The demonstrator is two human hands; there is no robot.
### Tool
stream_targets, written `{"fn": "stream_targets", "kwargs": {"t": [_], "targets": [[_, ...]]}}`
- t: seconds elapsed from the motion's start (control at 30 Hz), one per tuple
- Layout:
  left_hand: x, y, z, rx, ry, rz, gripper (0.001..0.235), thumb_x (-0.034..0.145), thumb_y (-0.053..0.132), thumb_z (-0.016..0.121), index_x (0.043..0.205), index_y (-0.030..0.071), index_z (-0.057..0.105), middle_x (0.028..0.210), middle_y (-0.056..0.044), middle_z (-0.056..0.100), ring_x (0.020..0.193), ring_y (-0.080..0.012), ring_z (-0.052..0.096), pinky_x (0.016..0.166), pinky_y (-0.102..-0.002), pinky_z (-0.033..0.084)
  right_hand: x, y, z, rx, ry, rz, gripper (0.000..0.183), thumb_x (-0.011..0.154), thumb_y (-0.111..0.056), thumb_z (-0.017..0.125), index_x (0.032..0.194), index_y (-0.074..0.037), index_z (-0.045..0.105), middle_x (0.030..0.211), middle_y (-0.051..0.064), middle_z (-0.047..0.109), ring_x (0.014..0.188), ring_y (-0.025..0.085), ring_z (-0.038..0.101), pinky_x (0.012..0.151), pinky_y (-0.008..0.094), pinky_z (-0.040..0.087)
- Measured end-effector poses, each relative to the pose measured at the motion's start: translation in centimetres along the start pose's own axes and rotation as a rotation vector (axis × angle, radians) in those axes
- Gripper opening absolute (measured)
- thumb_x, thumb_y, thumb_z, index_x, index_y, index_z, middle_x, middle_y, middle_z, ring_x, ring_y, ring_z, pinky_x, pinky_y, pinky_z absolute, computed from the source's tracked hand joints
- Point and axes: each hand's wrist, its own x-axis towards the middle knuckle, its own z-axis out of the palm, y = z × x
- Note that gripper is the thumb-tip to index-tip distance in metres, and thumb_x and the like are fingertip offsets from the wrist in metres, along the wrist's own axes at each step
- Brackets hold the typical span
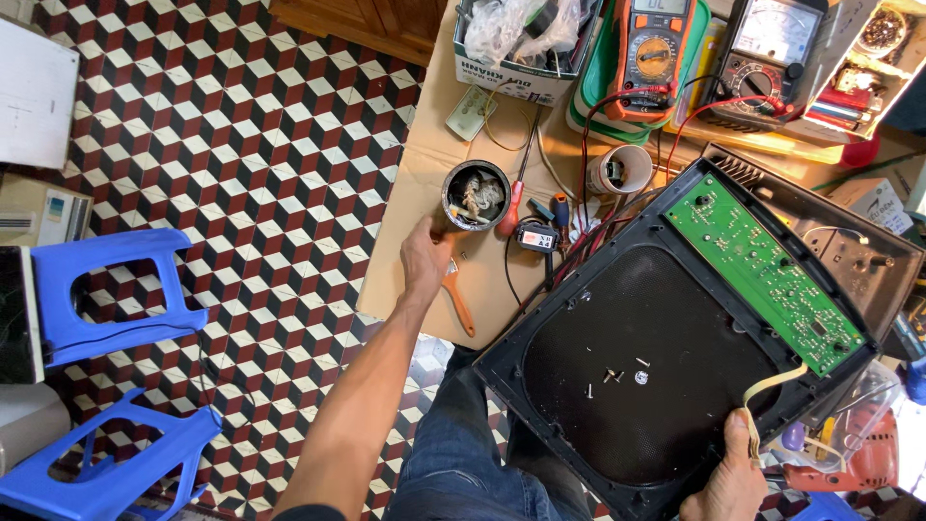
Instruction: The person works on an open electronic device, using a cordless drill to remove screws from a heatsink and a multimeter to test components on the circuit board. The person also handles a cooling fan and various wires while performing the repair.
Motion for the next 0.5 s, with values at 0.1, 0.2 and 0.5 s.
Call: {"fn": "stream_targets", "kwargs": {"t": [0.1,0.2,0.5], "targets": [[-2.0,-0.6,-0.1,0.057,-0.137,-0.082,0.021,0.087,0.015,0.074,0.105,0.005,0.071,0.089,-0.014,0.077,0.08,-0.0282,0.076,0.075,-0.041,0.06,0.1,-0.2,0.1,-0.044,0.014,0.004,0.035,0.101,-0.024,0.071,0.131,-0.005,0.066,0.125,0.009,0.069,0.115,0.018,0.067,0.106,0.036,0.053],[-3.2,-1.4,0.8,0.098,-0.162,0.071,0.03,0.083,0.014,0.075,0.112,0.007,0.071,0.09,-0.014,0.076,0.082,-0.0311,0.074,0.075,-0.043,0.057,-0.1,-0.6,0.2,-0.054,0.032,0.033,0.036,0.102,-0.024,0.071,0.131,-0.004,0.065,0.124,0.009,0.07,0.114,0.018,0.069,0.105,0.036,0.054],[-2.2,-3.1,3.6,0.35,-0.078,0.006,0.019,0.081,0.016,0.078,0.098,0.007,0.078,0.093,-0.02,0.075,0.088,-0.0389,0.072,0.08,-0.047,0.057,-0.9,-1.6,0.8,-0.026,-0.016,0.089,0.038,0.098,-0.027,0.071,0.128,-0.005,0.066,0.122,0.006,0.068,0.113,0.019,0.064,0.102,0.037,0.052]]}}
